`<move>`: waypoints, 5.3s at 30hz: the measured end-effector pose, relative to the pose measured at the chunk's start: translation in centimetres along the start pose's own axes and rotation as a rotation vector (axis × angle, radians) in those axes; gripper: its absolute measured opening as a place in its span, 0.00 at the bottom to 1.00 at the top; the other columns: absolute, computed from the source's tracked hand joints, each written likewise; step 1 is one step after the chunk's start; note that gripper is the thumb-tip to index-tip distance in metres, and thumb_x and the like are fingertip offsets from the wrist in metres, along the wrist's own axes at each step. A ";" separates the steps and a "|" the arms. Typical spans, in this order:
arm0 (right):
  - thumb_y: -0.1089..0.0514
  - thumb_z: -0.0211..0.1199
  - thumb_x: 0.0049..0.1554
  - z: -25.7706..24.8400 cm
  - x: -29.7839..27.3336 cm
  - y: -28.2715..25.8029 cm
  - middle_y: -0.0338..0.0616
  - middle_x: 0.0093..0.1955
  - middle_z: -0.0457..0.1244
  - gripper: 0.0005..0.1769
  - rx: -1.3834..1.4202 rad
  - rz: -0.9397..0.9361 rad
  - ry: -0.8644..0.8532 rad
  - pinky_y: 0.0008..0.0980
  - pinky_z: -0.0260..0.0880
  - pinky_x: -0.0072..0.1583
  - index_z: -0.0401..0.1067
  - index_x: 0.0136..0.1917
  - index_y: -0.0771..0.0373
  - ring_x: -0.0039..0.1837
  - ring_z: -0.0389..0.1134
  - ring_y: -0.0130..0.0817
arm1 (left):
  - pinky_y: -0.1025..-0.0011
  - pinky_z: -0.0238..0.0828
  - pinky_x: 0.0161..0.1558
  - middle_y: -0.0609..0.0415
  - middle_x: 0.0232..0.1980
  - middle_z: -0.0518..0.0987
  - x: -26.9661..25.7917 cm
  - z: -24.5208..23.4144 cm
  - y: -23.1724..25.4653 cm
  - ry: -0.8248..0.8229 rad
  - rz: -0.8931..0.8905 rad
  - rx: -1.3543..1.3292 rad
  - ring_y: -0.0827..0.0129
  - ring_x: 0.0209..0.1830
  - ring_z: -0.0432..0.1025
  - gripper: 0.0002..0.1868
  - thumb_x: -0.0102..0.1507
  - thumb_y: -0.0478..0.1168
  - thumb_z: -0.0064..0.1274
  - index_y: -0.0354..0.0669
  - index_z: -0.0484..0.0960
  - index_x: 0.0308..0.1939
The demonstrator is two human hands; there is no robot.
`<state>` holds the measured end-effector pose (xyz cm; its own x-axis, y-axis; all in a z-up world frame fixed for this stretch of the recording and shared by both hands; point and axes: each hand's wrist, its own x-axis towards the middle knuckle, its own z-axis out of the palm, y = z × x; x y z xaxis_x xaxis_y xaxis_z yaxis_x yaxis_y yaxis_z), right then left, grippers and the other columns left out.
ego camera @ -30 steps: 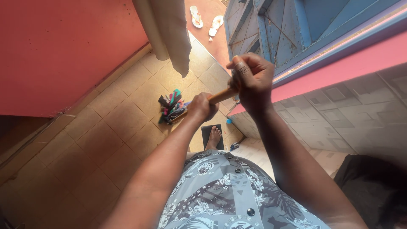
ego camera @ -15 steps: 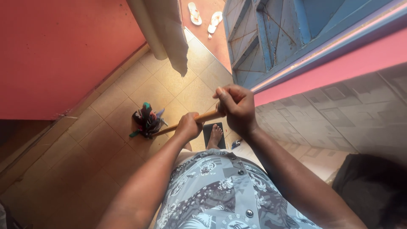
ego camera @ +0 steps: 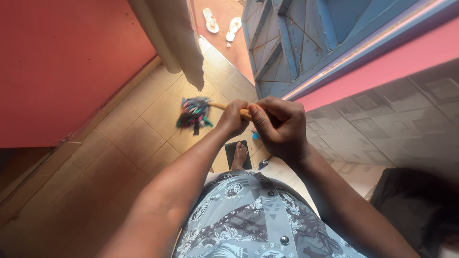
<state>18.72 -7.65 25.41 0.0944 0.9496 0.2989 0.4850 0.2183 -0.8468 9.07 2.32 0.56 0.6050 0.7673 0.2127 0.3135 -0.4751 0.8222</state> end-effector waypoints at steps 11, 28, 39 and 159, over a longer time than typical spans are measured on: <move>0.57 0.66 0.62 0.1 1.1 -0.5 0.40 0.31 0.67 0.11 -0.098 0.092 0.045 0.24 0.64 0.37 0.77 0.41 0.67 0.34 0.66 0.20 | 0.62 0.73 0.51 0.48 0.51 0.83 2.6 -0.1 7.0 -0.285 0.057 -0.285 0.56 0.55 0.78 0.18 0.61 0.45 0.56 0.45 0.80 0.53; 0.59 0.59 0.68 0.3 1.7 5.3 0.36 0.27 0.56 0.14 0.574 0.180 0.322 0.27 0.59 0.33 0.70 0.41 0.68 0.27 0.57 0.23 | 0.53 0.75 0.45 0.44 0.38 0.84 -1.0 -3.6 4.3 -0.337 -0.452 0.230 0.47 0.42 0.79 0.09 0.58 0.46 0.53 0.53 0.88 0.38; 0.58 0.59 0.67 1.8 0.6 6.1 0.37 0.26 0.58 0.15 0.599 0.328 0.213 0.27 0.63 0.36 0.72 0.41 0.69 0.28 0.60 0.24 | 0.53 0.75 0.48 0.43 0.40 0.83 -4.7 -5.8 3.3 -0.370 -0.553 0.274 0.47 0.43 0.78 0.10 0.59 0.48 0.55 0.49 0.86 0.37; 0.63 0.57 0.68 -4.0 15.2 10.9 0.35 0.31 0.60 0.09 0.426 0.094 0.483 0.23 0.57 0.34 0.71 0.47 0.69 0.31 0.59 0.18 | 0.56 0.74 0.41 0.39 0.38 0.83 18.7 0.2 -0.2 -0.368 -0.130 -0.172 0.46 0.41 0.79 0.11 0.59 0.43 0.59 0.41 0.82 0.42</move>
<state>28.95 8.25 22.48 0.5477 0.7829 0.2950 0.0774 0.3037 -0.9496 20.54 16.66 4.28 0.7990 0.5965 -0.0760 0.2971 -0.2817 0.9123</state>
